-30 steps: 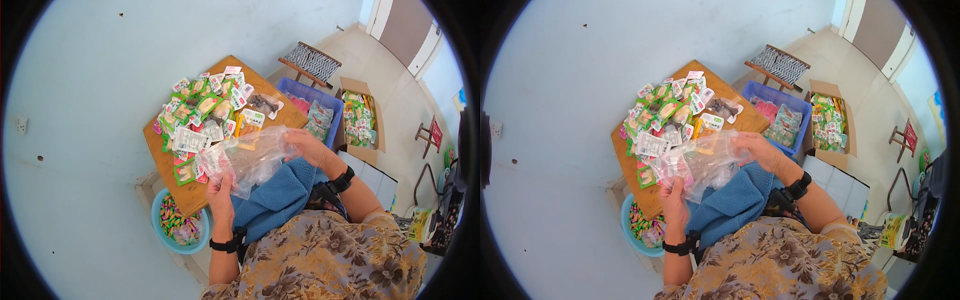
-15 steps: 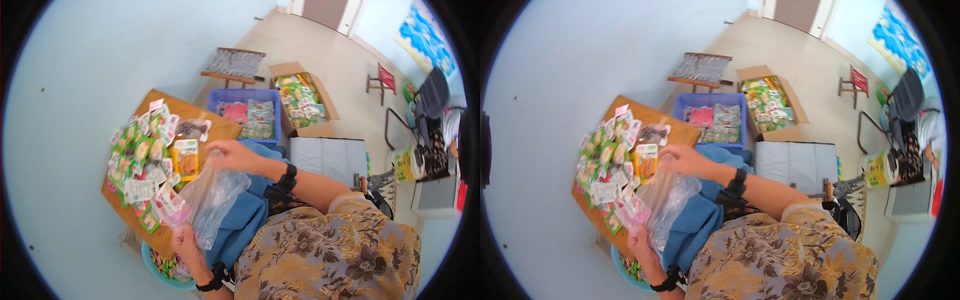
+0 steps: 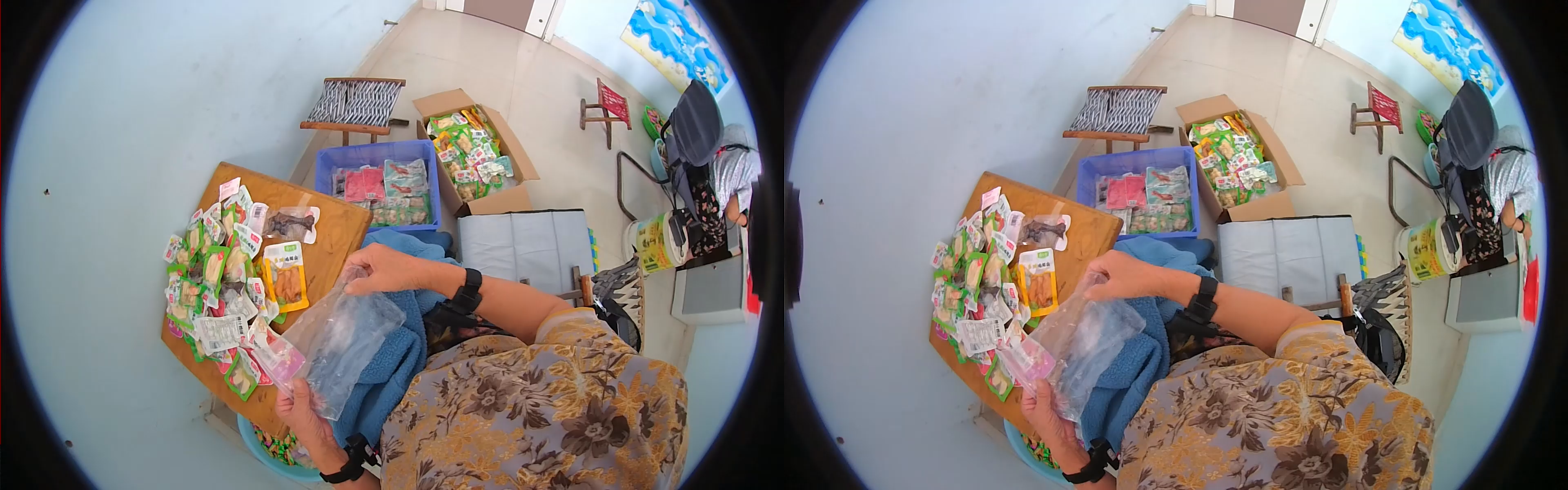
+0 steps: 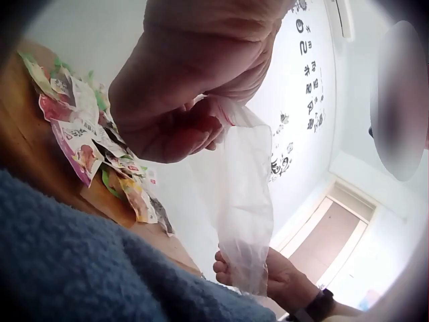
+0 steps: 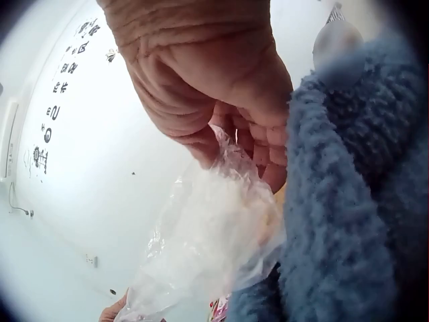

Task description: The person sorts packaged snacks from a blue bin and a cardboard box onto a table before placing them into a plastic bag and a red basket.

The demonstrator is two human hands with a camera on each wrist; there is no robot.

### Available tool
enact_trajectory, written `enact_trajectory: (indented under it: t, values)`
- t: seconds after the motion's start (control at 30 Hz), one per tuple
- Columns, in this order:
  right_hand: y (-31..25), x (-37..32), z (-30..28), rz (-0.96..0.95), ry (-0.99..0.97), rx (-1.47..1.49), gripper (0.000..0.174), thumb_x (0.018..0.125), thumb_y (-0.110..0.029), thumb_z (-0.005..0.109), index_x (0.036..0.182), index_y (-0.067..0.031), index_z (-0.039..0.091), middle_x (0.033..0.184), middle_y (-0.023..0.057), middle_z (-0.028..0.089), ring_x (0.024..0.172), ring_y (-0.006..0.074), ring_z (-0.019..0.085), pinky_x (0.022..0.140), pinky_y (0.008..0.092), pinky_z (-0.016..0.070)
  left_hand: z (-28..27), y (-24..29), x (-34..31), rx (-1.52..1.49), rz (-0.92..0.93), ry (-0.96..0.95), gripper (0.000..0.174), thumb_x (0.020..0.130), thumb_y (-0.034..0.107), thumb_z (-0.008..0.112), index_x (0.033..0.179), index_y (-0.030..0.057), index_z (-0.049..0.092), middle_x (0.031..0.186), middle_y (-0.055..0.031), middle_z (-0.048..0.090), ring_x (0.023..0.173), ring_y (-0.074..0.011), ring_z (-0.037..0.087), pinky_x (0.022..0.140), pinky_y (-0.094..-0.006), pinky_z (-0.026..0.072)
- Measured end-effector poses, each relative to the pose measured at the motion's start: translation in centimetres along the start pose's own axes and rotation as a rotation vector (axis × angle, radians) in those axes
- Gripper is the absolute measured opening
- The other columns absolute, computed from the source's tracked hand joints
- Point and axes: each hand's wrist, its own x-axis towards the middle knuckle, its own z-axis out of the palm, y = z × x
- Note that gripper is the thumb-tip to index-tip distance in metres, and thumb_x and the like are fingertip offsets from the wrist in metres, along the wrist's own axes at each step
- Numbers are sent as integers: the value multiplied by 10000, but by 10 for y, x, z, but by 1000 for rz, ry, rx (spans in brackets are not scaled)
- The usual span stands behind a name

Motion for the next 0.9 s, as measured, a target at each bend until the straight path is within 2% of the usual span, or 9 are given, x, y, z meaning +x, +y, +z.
enact_trajectory:
  t: [0.03,0.1,0.27,0.4,0.63,0.73,0.77,0.8,0.9]
  values:
    - [2,0,-1,-1,-1,1,308,938,-288,672,854,9,680,760,66,686,639,105,620,579,275,501,2,0,0,-4,-2,15,148,902,113,746,1010,26,694,841,6,666,665,-51,546,592,-208,426]
    - [5,-1,-1,302,-65,229,277,973,-269,648,868,-13,668,785,39,671,687,105,638,626,266,518,-4,-3,2,2,-14,-7,147,903,108,744,1011,22,695,855,0,671,685,-57,559,611,-214,441]
    - [6,6,9,367,92,500,318,996,-286,614,788,-47,632,713,27,655,635,109,643,585,262,513,-10,-1,-1,59,-64,-49,140,904,99,740,1011,19,696,881,-11,684,721,-69,588,649,-220,470]
    - [-5,7,8,429,168,764,351,994,-312,615,750,-60,627,666,26,631,530,125,624,479,260,486,4,5,-5,41,-14,-9,138,908,142,750,965,34,685,805,15,652,625,-51,538,557,-202,427]
    - [6,10,10,370,222,751,341,1006,-353,597,819,-68,601,612,-2,568,473,129,560,466,266,482,-7,-1,-4,-4,-19,-51,170,946,206,713,909,55,646,697,38,566,540,-45,473,479,-211,380]
    - [-8,7,12,361,174,873,294,994,-343,612,926,-56,607,678,9,585,499,138,556,475,268,475,-7,0,-4,3,18,2,157,953,200,704,935,53,650,690,44,554,522,-42,454,464,-209,356]
    - [-15,5,13,465,100,821,280,976,-333,634,961,-55,609,732,22,602,525,142,567,484,270,479,-8,2,-5,9,10,-3,157,953,200,704,935,53,650,690,44,554,522,-42,454,464,-209,356]
    - [-21,4,13,566,25,767,276,959,-324,656,996,-54,611,786,34,618,551,146,579,494,273,482,-9,4,-6,-20,36,13,156,956,194,698,973,44,658,738,30,593,568,-51,497,505,-214,396]
    - [-6,-5,19,498,-203,568,302,937,-283,693,1076,-32,597,842,41,632,688,139,655,567,287,546,-16,0,-2,-75,78,66,187,957,185,694,1052,25,669,870,-9,664,695,-78,579,620,-235,470]
